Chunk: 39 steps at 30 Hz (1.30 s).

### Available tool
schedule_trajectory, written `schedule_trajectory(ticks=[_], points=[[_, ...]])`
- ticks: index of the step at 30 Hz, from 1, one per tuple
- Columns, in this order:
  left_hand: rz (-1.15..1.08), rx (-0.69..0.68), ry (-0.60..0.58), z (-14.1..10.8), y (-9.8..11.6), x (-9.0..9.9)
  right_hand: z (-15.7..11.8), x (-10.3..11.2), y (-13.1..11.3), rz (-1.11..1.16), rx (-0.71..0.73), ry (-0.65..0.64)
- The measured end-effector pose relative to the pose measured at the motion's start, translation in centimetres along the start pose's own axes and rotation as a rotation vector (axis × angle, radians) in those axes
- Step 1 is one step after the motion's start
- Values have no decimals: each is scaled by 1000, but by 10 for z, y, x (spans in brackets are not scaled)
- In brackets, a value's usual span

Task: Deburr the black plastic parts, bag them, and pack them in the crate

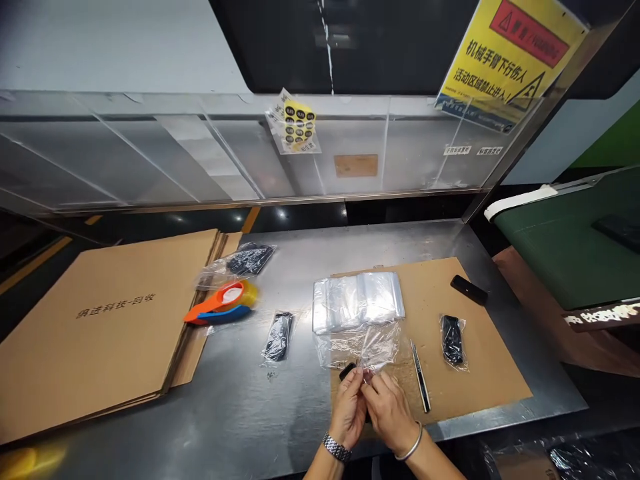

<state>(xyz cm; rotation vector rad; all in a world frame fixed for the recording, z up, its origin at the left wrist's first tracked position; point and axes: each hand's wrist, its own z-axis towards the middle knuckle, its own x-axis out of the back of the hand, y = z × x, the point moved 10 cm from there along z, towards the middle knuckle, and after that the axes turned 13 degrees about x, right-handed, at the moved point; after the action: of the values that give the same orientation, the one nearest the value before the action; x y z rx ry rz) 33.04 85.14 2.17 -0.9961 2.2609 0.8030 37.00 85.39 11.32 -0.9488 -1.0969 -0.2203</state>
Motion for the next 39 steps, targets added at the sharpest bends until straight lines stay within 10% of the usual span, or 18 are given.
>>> schedule_trajectory(ticks=[4, 8, 11, 16, 23, 31, 39], points=[[30, -74, 52, -11, -6, 9, -20, 10, -10, 165, 38, 23], [123, -77, 62, -30, -2, 14, -51, 27, 69, 544, -464, 404], [189, -39, 51, -47, -2, 16, -54, -4, 97, 792, -640, 303], [274, -44, 67, -62, -6, 30, -48, -44, 72, 1034, -604, -2], [398, -259, 395, -78, 12, 85, -39, -42, 58, 848, -476, 35], [738, -306, 260, -79, 5, 53, -33, -46, 1, 523, -187, -43], [1140, -601, 552, -107, 23, 79, -36, -59, 0, 294, -88, -81]])
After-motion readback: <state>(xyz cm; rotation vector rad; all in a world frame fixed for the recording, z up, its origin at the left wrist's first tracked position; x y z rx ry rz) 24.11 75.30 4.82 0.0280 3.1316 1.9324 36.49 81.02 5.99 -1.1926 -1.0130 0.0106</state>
